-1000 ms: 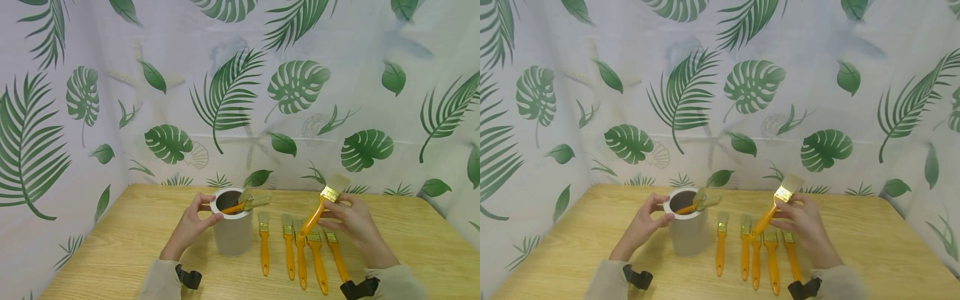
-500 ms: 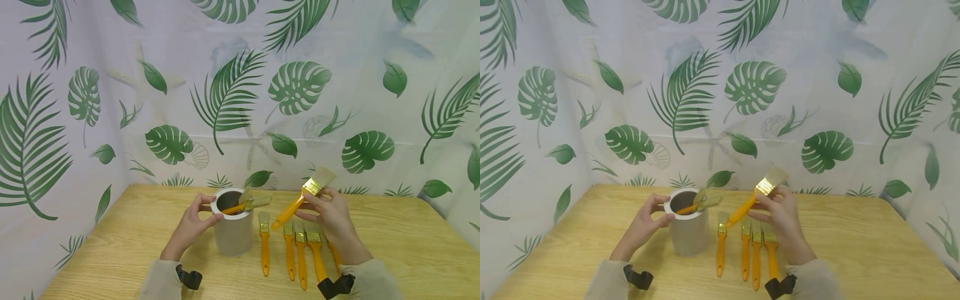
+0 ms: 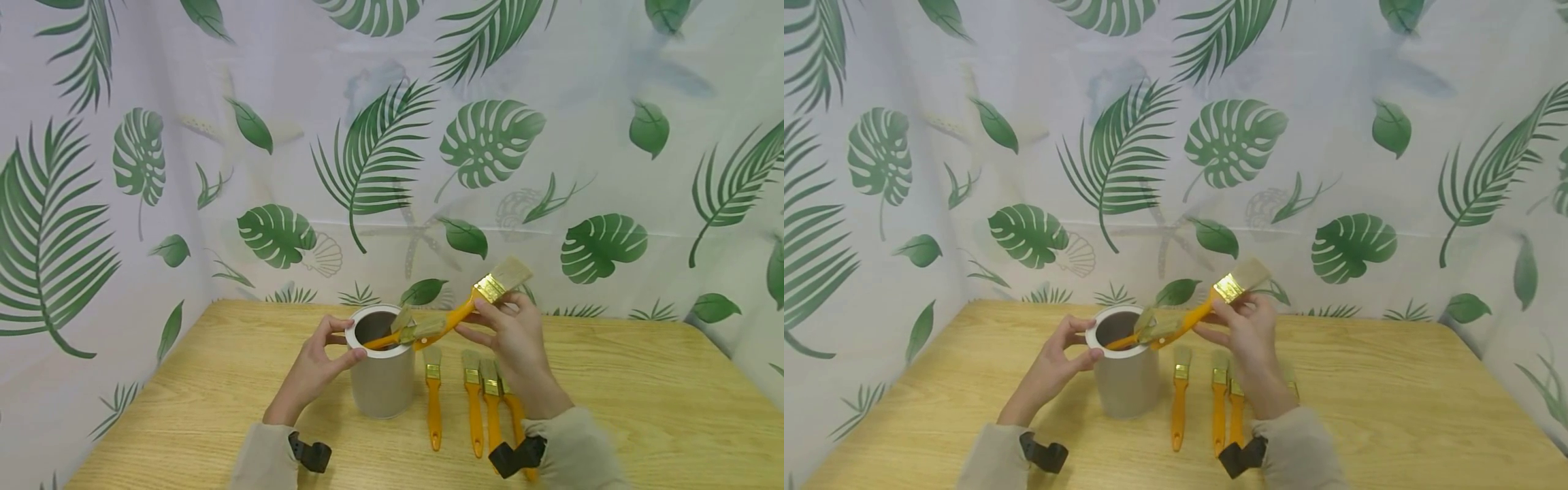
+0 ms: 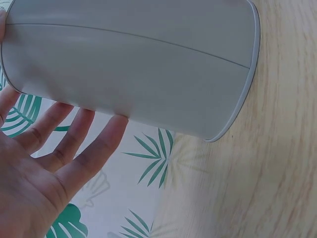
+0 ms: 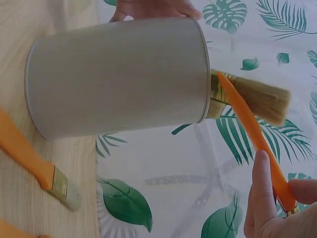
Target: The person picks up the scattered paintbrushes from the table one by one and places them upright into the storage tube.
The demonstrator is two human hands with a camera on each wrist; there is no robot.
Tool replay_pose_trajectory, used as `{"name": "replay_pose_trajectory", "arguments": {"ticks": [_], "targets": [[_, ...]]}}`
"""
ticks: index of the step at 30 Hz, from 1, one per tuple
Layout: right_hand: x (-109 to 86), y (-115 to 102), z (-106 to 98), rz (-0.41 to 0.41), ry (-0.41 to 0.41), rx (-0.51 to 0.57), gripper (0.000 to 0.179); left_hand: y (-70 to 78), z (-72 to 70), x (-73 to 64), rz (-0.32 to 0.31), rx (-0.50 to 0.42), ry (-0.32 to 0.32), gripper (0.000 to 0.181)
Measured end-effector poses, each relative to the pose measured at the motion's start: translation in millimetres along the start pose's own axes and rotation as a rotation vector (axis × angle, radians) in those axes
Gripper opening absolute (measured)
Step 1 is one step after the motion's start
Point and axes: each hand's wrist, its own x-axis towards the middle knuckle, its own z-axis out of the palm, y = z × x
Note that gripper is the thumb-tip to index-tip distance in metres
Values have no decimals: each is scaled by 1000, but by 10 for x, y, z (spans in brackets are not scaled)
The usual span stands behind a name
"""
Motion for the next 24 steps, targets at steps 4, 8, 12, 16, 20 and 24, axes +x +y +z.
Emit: {"name": "replay_pose_trajectory", "arguments": {"ticks": [4, 8, 12, 16, 20, 24], "targets": [[0, 5, 102, -25, 18, 3, 22, 7, 3, -3, 0, 0, 4, 33], [0, 25, 210, -53, 37, -5, 23, 12, 4, -4, -1, -4, 4, 33], [-17, 83, 314, -86, 35, -11, 25, -3, 1, -7, 4, -1, 4, 33], [-47, 162, 398, -133, 22, -44, 30, -14, 2, -12, 4, 2, 1, 35], [-71, 243, 458, -220, 6, -134, 41, -13, 5, -18, -12, 3, 1, 39], [-95, 303, 498, -306, -19, -269, 36, -12, 2, -26, -16, 8, 3, 40]]}}
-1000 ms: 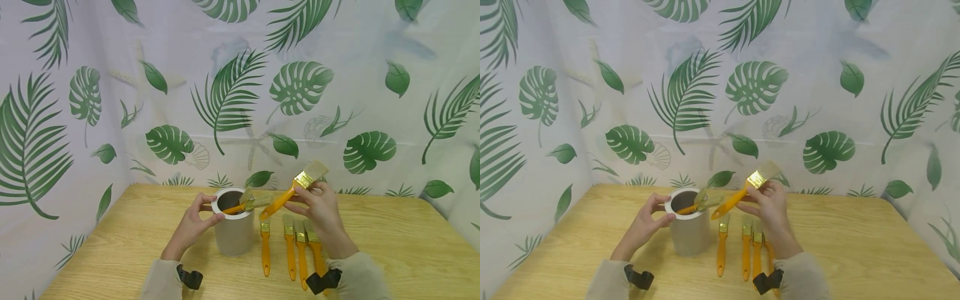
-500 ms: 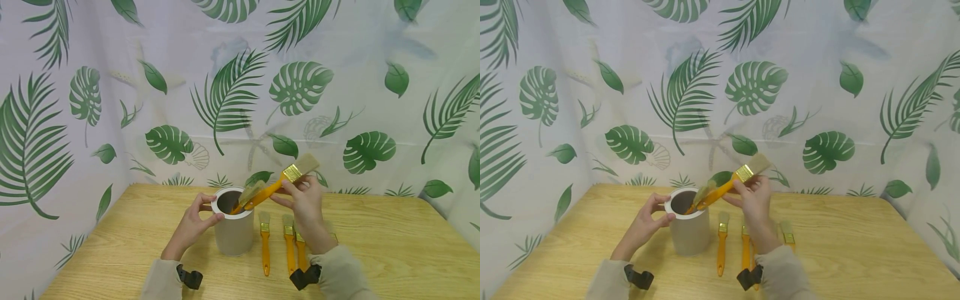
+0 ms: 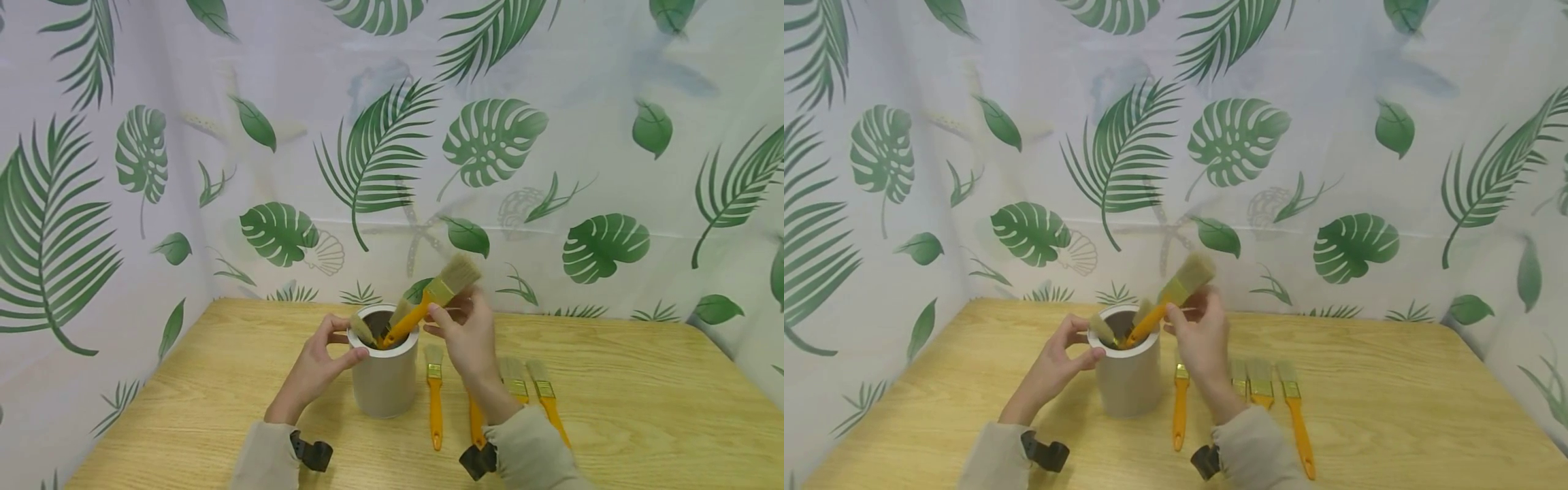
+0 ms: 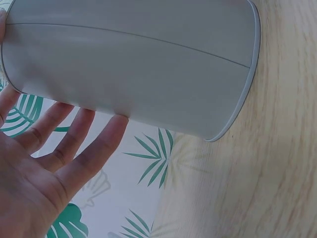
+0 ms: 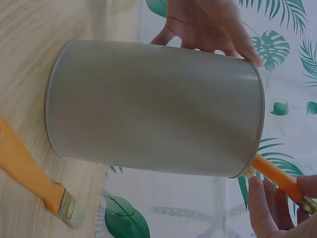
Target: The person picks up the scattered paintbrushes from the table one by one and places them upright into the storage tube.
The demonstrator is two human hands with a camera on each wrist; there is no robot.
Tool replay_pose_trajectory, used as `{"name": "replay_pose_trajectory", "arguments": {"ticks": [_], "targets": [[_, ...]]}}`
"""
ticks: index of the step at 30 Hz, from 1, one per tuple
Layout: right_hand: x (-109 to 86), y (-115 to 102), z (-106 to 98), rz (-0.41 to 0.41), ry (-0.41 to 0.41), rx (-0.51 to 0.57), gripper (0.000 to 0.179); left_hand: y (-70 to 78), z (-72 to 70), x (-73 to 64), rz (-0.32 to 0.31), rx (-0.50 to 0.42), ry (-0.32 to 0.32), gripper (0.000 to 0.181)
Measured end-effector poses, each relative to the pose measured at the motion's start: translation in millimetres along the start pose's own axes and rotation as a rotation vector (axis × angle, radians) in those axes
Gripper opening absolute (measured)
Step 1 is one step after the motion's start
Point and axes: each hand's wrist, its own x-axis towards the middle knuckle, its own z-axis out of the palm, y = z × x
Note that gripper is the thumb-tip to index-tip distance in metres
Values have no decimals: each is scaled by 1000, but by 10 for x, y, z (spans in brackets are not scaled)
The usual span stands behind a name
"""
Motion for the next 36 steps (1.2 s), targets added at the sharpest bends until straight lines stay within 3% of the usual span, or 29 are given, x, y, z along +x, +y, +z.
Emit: {"name": "replay_pose_trajectory", "arguments": {"ticks": [5, 16, 19, 21, 24, 27, 30, 33, 36], "targets": [[0, 23, -3, -25, -28, -87, 26, 3, 3, 3, -5, -5, -5, 41], [29, 24, -18, -39, -70, -103, 5, -5, -1, 13, 2, 22, 14, 46], [33, 36, -18, -23, -42, -116, 7, -8, -3, 7, -7, 26, 17, 48], [53, 56, -21, 7, -3, -129, 15, -12, -6, 5, -11, 33, 21, 49], [118, 109, -29, 114, 42, -128, 35, -15, -9, 6, -9, 33, 26, 50], [198, 181, -45, 258, 40, -79, 55, -11, -7, 6, -19, 25, 24, 50], [253, 238, -52, 349, 16, 11, 62, -14, -3, 5, -25, 24, 22, 50], [285, 256, -23, 371, -8, 106, 60, -15, -3, 7, -21, 31, 27, 50], [295, 229, 27, 330, -15, 161, 54, -17, -3, 12, -10, 28, 27, 50]]}}
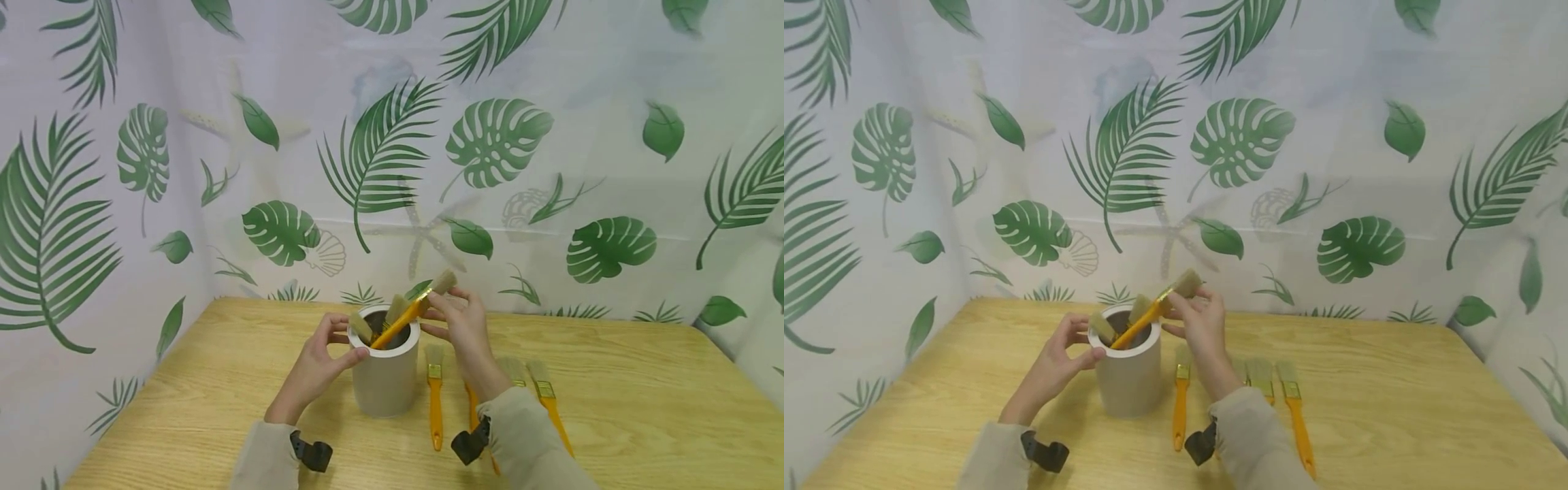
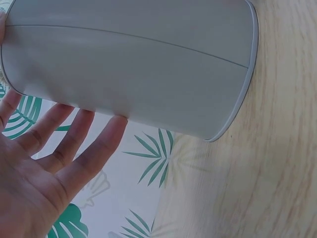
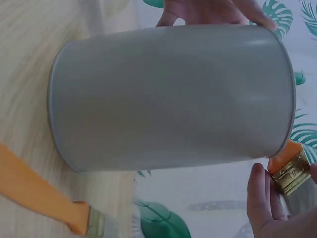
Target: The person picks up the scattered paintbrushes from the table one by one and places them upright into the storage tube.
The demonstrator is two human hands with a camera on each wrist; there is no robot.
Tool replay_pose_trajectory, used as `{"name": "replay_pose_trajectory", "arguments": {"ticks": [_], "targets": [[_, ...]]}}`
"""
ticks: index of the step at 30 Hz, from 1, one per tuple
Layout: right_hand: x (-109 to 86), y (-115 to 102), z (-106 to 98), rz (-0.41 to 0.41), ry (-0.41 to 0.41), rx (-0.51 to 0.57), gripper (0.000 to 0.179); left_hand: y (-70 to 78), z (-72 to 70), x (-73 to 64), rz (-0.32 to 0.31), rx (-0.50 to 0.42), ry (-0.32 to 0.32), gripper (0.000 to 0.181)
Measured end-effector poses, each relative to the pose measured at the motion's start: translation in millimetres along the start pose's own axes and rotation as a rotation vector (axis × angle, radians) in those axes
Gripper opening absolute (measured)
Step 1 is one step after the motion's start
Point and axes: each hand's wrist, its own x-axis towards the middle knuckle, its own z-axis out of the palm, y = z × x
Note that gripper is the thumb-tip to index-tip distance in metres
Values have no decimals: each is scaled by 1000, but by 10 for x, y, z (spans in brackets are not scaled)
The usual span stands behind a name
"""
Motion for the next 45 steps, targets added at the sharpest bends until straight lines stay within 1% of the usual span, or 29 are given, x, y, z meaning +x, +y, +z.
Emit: {"name": "replay_pose_trajectory", "arguments": {"ticks": [1, 3, 7, 10, 11, 13, 18, 23, 29, 35, 40, 45], "targets": [[-6, -13, 21, -23, 0, 6, 50, 0, -2, 1, 5, -2, -3, 50], [-28, -37, 57, -82, -9, -17, 42, -2, -6, 2, 17, -7, -7, 51], [-80, -67, 97, -214, -49, -112, 29, -15, -16, -1, 67, 11, -7, 51], [-107, -72, 78, -260, -57, -168, 24, -20, -23, 2, 90, 27, -7, 51], [-110, -69, 61, -262, -50, -176, 23, -19, -25, 4, 82, 26, -9, 51], [-112, -69, 12, -256, -37, -193, 21, -13, -28, 9, 76, 26, -16, 50], [-94, -85, -195, -254, -11, -248, 19, 7, -29, 24, 26, 17, -15, 47], [-81, -135, -471, -180, 2, -336, 18, 18, -25, 27, 2, 28, -3, 48], [-100, -187, -799, -138, -7, -478, 25, 22, -25, 23, 0, 15, -13, 48], [-136, -215, -1056, -108, -32, -602, 34, 20, -34, 11, 4, -3, -13, 44], [-149, -200, -1277, -93, -59, -676, 38, 12, -29, 2, 14, -2, -13, 42], [-162, -190, -1500, -34, -80, -732, 39, 15, -24, 4, 15, -2, -13, 41]]}}
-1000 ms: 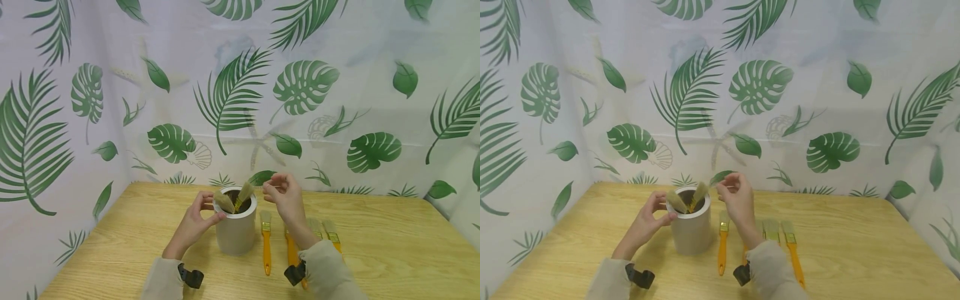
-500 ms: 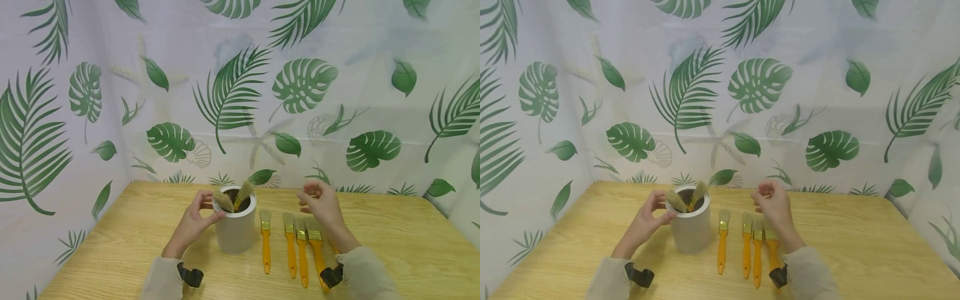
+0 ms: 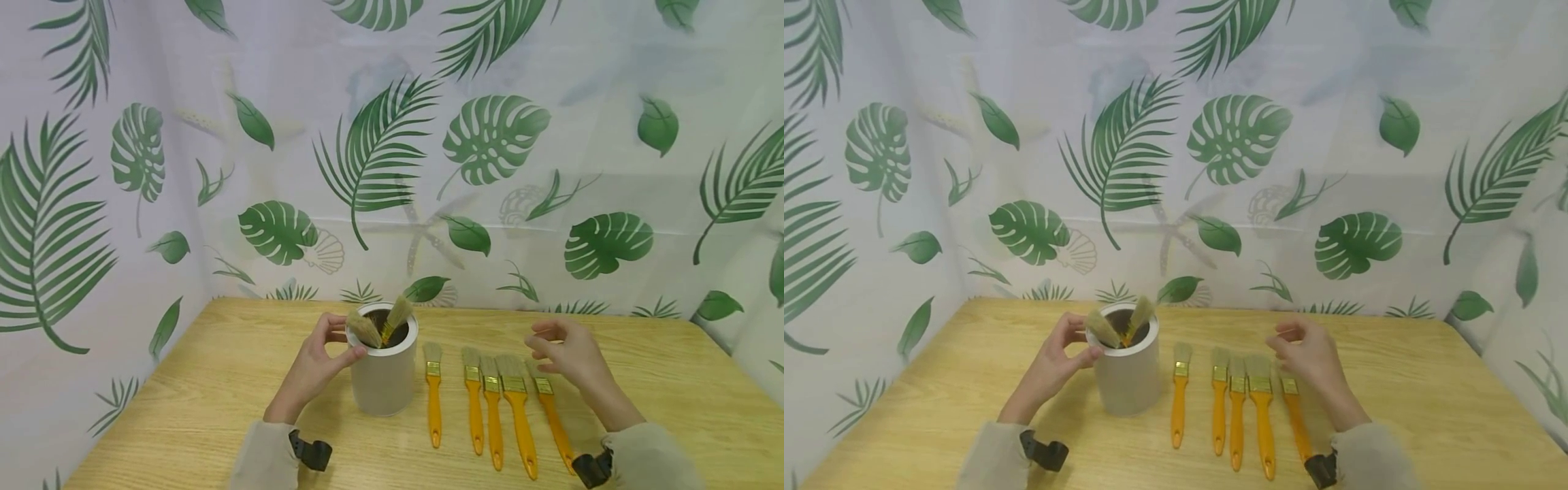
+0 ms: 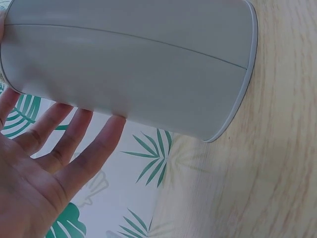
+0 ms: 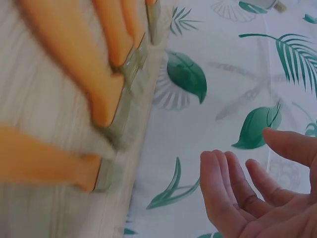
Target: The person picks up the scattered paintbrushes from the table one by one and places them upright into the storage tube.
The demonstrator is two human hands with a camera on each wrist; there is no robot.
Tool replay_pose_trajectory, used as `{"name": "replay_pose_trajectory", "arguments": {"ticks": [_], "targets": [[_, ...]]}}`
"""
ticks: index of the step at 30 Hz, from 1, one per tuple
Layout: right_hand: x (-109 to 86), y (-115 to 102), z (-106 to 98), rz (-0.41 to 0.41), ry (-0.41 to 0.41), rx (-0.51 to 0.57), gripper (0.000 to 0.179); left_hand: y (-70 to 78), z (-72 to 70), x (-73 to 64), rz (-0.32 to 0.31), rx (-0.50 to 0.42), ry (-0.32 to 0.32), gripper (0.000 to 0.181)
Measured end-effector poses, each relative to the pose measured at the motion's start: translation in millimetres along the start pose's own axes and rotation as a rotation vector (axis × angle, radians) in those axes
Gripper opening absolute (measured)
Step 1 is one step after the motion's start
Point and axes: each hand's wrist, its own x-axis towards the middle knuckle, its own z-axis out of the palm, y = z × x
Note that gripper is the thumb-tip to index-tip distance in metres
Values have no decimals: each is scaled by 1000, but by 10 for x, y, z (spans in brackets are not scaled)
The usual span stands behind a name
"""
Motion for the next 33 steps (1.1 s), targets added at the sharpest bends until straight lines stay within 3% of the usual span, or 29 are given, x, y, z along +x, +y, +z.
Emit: {"name": "replay_pose_trajectory", "arguments": {"ticks": [7, 13, 27, 33], "targets": [[-31, 194, -201, 40, -72, -37, 38, 8, -2, 3, -6, -3, -2, 40], [18, 332, -293, 129, -124, -22, 42, 0, -1, 10, -8, -10, -10, 40], [33, 632, -219, 291, -259, 30, 39, -10, 3, 2, -13, -12, -5, 40], [48, 650, -201, 319, -291, -24, 46, -8, 0, 6, -3, -6, -1, 39]]}}
